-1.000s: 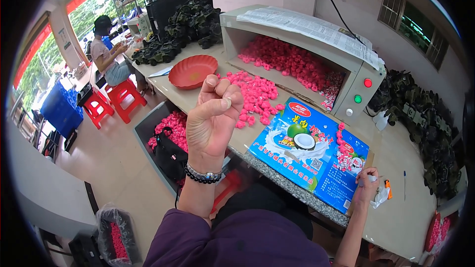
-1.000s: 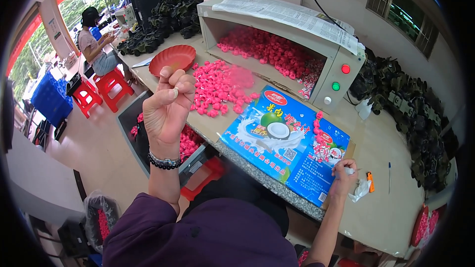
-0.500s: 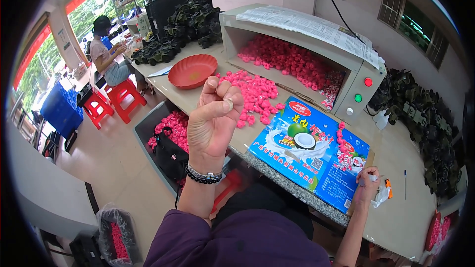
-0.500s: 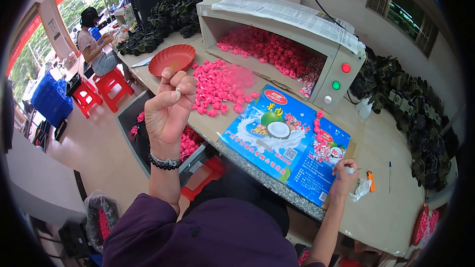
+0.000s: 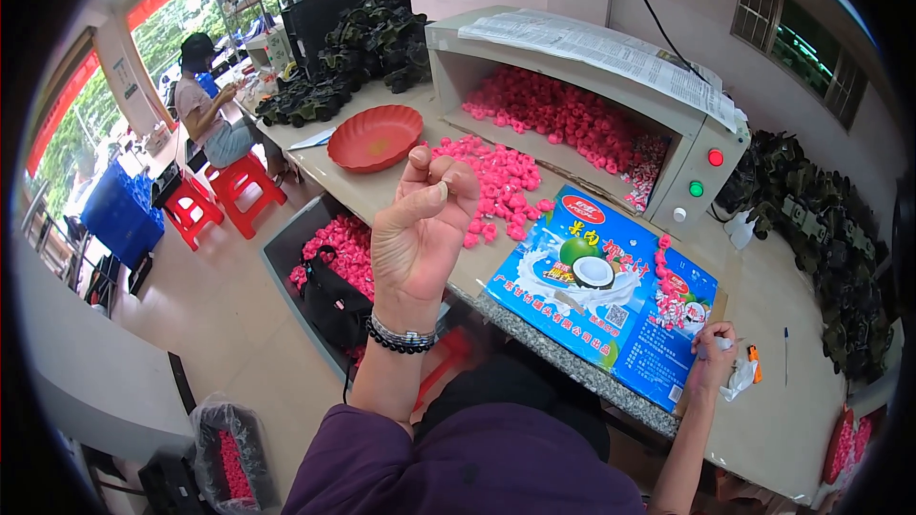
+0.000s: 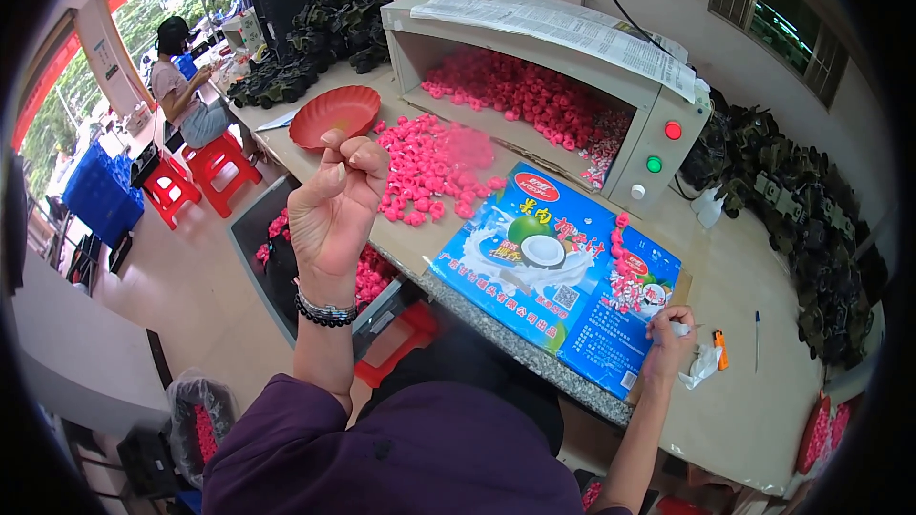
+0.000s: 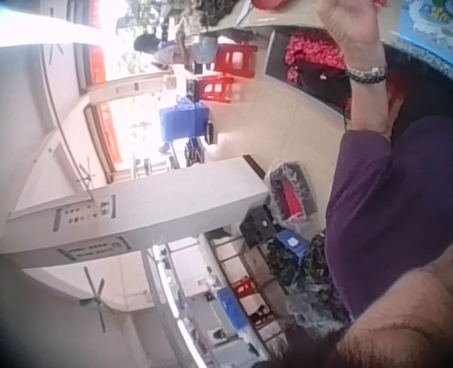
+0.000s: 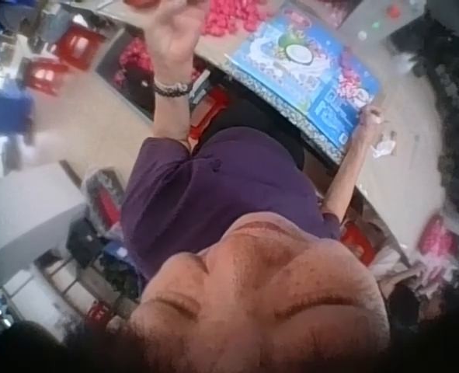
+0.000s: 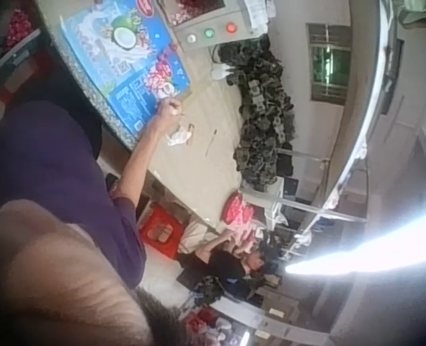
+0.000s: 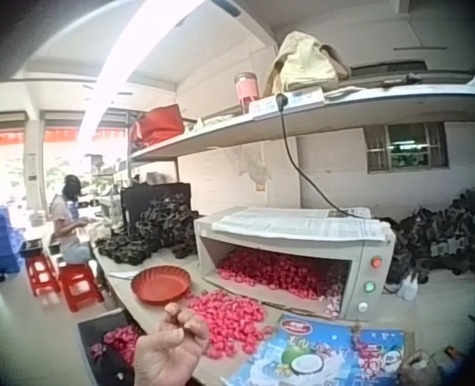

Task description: The person assembles small pink plastic flower-like toy components by applying glue from a glue bottle.

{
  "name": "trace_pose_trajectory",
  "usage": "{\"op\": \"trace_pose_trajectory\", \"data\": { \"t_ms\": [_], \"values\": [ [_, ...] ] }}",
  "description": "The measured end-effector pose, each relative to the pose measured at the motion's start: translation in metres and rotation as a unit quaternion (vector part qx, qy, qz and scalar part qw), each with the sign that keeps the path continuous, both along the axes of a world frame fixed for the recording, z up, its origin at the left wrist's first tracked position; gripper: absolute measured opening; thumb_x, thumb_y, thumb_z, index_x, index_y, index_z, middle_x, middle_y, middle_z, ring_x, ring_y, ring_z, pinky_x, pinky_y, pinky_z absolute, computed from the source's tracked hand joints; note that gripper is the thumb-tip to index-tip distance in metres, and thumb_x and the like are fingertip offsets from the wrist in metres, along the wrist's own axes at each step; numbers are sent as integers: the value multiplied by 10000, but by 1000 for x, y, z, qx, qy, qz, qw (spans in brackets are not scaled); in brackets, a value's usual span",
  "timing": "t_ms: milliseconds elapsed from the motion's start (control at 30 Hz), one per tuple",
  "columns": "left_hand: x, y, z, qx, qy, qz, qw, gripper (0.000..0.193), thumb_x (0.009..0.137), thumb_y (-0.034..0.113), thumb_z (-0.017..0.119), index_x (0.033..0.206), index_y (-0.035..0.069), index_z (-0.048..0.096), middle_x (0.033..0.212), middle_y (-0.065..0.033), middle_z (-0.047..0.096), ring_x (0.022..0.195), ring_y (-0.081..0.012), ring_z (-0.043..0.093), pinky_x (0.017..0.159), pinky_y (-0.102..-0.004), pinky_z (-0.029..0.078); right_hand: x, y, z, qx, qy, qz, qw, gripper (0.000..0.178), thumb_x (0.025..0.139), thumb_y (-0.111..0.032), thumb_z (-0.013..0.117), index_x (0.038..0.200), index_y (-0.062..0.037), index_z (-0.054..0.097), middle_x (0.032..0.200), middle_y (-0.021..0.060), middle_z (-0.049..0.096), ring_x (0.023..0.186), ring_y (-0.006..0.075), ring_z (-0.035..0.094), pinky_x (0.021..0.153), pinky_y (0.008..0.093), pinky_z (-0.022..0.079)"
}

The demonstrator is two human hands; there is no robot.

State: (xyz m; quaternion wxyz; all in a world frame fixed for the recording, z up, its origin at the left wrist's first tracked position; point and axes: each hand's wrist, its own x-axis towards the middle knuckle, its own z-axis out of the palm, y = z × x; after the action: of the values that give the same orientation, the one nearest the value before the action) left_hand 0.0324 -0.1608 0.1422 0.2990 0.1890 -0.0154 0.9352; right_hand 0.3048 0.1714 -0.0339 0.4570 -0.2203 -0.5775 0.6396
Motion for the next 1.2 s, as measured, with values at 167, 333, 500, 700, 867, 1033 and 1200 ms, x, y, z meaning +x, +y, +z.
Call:
{"op": "trace_pose_trajectory", "data": {
  "t_ms": [167, 333, 500, 700, 867, 1033, 1200],
  "values": [
    [-5, 3, -11, -2, 6, 28, 1000, 408, 700, -213, 621, 1005, 43, 527, 895, -67, 521, 959, -218, 544, 1038, -367, 430, 0, 2, -1, 0, 1, -7, 1000, 131, 819, -49, 652, 819, -60, 521, 717, 36, 548, 616, 114, 522, 523, 221, 395],
    [-9, 5, -15, 8, -1, 48, 999, 401, 701, -233, 602, 1020, -18, 490, 946, -104, 449, 970, -221, 477, 1056, -357, 423, -5, 2, 0, 1, 1, -2, 1000, 126, 821, -42, 639, 821, -61, 515, 724, 34, 544, 617, 111, 520, 527, 220, 393],
    [-7, -1, -22, -46, 34, 66, 996, 352, 763, -145, 622, 1056, 47, 595, 926, -87, 608, 979, -227, 589, 1076, -403, 405, -7, -3, -1, 21, 4, -11, 1000, 93, 831, -30, 619, 860, -44, 532, 747, 29, 542, 624, 95, 508, 537, 212, 390],
    [25, 36, -46, -174, 80, -55, 980, 125, 911, 109, 593, 1031, 77, 587, 904, -37, 594, 922, -160, 576, 938, -362, 461, -5, -32, 30, 101, -40, -12, 994, 100, 834, -23, 615, 921, -11, 566, 769, 37, 556, 635, 91, 513, 549, 211, 410],
    [55, 65, -101, -246, 105, -161, 950, 147, 963, 230, 560, 968, 84, 570, 908, -12, 573, 891, -121, 564, 888, -383, 488, -31, -88, 39, 80, -18, 73, 994, 118, 795, -24, 652, 887, 0, 582, 765, 63, 566, 613, 103, 537, 538, 215, 436],
    [78, 76, -124, -251, 93, -199, 943, 254, 983, 283, 517, 874, 54, 533, 887, -31, 522, 877, -144, 559, 834, -387, 499, -64, -116, 31, 36, -32, 104, 993, 105, 803, -20, 646, 894, 16, 608, 760, 53, 587, 610, 101, 550, 530, 207, 429],
    [84, 82, -125, -237, 178, -138, 945, 410, 1008, 364, 432, 806, 16, 510, 858, -58, 498, 859, -184, 557, 808, -339, 472, -74, -123, 36, 54, -94, 133, 985, 175, 831, -60, 671, 976, 36, 652, 819, 78, 645, 682, 111, 593, 596, 211, 460]
  ]
}}
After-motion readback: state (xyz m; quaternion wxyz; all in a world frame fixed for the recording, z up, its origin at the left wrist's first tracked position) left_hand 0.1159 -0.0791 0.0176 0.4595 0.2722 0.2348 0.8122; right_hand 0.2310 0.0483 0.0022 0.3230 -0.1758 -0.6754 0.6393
